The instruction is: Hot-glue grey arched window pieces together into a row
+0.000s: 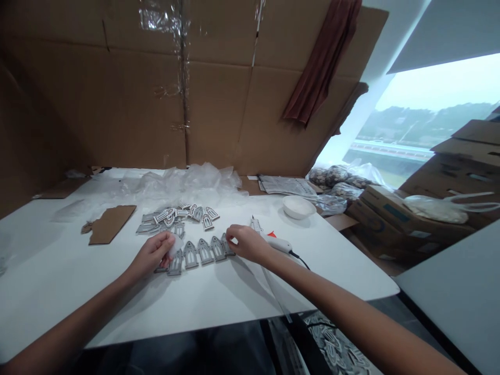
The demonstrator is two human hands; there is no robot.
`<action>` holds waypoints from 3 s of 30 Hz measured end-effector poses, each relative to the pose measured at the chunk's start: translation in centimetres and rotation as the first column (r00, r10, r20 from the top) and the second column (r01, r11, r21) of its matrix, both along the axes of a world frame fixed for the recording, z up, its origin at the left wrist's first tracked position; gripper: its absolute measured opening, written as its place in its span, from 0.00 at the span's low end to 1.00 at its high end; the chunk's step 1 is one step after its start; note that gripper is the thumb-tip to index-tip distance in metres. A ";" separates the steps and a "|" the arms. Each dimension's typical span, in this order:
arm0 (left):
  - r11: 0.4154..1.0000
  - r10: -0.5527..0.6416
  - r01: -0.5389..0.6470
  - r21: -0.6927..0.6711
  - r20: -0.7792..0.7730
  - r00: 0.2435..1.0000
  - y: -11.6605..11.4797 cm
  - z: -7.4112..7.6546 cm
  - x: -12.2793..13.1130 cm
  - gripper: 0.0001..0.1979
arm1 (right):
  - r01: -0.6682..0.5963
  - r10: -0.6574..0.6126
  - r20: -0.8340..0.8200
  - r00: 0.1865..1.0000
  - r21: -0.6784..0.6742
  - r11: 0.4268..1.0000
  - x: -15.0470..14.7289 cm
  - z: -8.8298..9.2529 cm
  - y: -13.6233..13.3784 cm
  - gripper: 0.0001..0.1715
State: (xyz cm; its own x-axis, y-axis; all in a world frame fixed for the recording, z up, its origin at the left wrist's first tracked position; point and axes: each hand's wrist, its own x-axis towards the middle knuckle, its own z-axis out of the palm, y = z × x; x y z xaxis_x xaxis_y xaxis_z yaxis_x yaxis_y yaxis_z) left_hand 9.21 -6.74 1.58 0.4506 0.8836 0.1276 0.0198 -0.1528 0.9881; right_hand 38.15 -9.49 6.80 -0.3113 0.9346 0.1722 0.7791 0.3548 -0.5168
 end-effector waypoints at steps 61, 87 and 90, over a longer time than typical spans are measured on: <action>0.999 -0.010 0.013 0.036 -0.083 0.997 -0.3 0.3 -0.1 0.20 | 0.341 -0.154 0.677 0.720 -0.152 0.928 -2.0 0.1 0.6 0.16; 0.984 -0.175 0.176 0.001 -0.118 0.978 -1.3 0.3 0.5 0.21 | -0.202 -0.013 -0.463 0.886 -0.411 0.889 -8.6 -0.9 -0.8 0.13; 0.984 -0.178 0.178 -0.004 -0.111 0.978 -1.4 0.4 0.6 0.22 | -0.244 -0.042 -0.532 0.845 -0.455 0.857 -8.5 -1.2 -0.4 0.16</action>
State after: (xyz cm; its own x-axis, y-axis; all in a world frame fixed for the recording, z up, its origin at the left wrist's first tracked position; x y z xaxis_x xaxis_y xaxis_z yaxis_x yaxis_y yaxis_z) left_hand 9.79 -8.11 1.99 0.6121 0.7874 0.0732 0.1008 -0.1695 0.9804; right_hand 29.60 -9.91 5.59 -0.4089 0.9023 -0.1364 0.3266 0.0051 -0.9451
